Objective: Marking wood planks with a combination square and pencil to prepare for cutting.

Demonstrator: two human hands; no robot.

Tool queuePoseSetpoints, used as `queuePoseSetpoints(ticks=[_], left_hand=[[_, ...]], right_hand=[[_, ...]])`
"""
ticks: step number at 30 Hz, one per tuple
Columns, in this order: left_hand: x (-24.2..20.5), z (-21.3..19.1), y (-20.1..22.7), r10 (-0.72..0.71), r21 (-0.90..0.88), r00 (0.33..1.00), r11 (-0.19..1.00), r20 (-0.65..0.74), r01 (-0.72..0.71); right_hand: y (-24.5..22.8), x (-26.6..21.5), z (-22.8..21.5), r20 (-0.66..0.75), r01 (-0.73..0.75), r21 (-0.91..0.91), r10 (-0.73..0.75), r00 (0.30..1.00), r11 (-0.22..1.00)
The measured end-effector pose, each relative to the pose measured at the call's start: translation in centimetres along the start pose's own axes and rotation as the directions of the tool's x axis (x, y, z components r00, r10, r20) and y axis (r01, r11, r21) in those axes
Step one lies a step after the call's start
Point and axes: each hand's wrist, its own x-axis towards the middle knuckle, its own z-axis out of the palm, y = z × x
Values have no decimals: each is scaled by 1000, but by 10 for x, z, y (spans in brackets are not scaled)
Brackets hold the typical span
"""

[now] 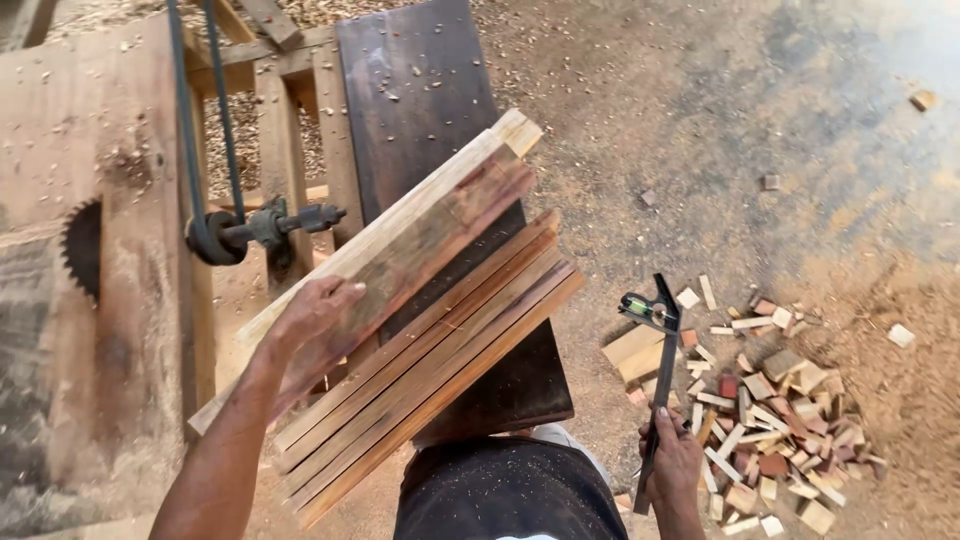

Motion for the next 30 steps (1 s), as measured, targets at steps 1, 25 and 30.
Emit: queuePoseSetpoints(ticks=[1, 25, 30], left_hand=[[10, 6, -31, 120, -32, 993, 992, 7, -120], [-138, 106, -29, 494, 547, 782, 802, -380, -241], [-142, 106, -28, 461, 567, 794, 803, -396, -184]], right_hand=[[-6, -2, 4, 1, -2, 14, 2, 1000, 1000], [-32, 17, 18, 141, 41, -52, -34, 989, 998], [-36, 13, 20, 121, 38, -29, -34, 992, 999]])
